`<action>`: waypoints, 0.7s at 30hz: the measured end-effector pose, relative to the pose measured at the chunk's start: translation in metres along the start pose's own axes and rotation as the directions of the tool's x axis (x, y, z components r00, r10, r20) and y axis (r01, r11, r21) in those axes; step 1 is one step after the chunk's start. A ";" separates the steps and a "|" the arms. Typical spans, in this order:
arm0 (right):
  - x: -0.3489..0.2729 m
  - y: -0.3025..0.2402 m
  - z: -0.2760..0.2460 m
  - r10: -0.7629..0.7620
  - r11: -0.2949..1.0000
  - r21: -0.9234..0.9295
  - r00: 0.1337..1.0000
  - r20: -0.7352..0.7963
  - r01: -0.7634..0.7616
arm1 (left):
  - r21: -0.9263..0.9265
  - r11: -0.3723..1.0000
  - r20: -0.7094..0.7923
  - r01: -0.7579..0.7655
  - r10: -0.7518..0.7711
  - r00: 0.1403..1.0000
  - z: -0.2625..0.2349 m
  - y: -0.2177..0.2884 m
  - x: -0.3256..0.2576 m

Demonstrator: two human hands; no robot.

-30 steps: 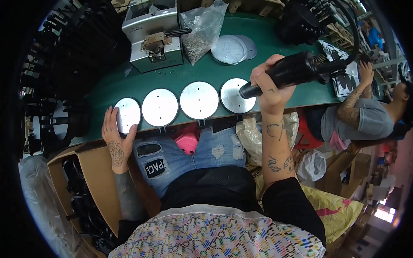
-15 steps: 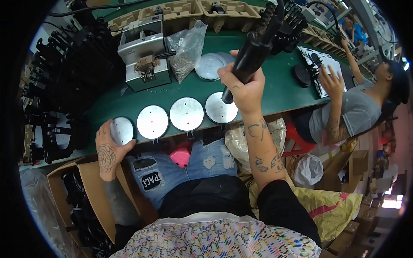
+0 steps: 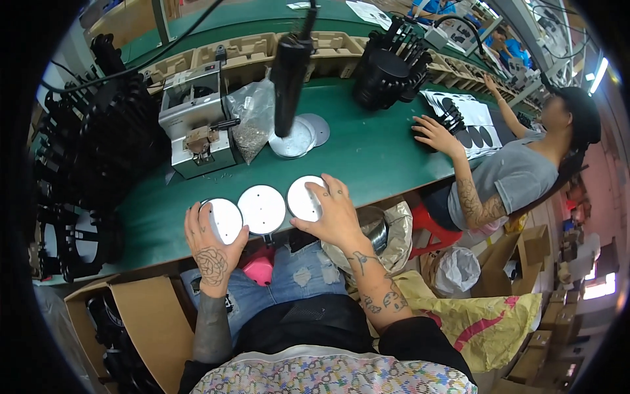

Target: The person assembles black plastic base components with white circular covers using a pneumatic screwdriver.

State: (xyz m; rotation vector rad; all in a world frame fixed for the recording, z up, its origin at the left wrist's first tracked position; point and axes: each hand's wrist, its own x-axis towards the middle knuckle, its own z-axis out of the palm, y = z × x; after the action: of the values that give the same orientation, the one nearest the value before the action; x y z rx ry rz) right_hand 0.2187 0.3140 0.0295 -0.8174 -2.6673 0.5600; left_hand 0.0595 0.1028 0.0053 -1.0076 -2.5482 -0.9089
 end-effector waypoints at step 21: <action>0.020 -0.075 0.020 -0.277 0.951 0.200 0.935 0.222 0.234 | -0.169 0.985 0.246 -0.040 0.082 0.966 -0.048 -0.044 0.000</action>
State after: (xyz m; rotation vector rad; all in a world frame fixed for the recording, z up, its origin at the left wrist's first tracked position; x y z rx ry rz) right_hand 0.1600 0.2633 0.0486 -0.3605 -2.8358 0.8568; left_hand 0.0292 0.0472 0.0223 -1.3211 -2.6623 -1.0465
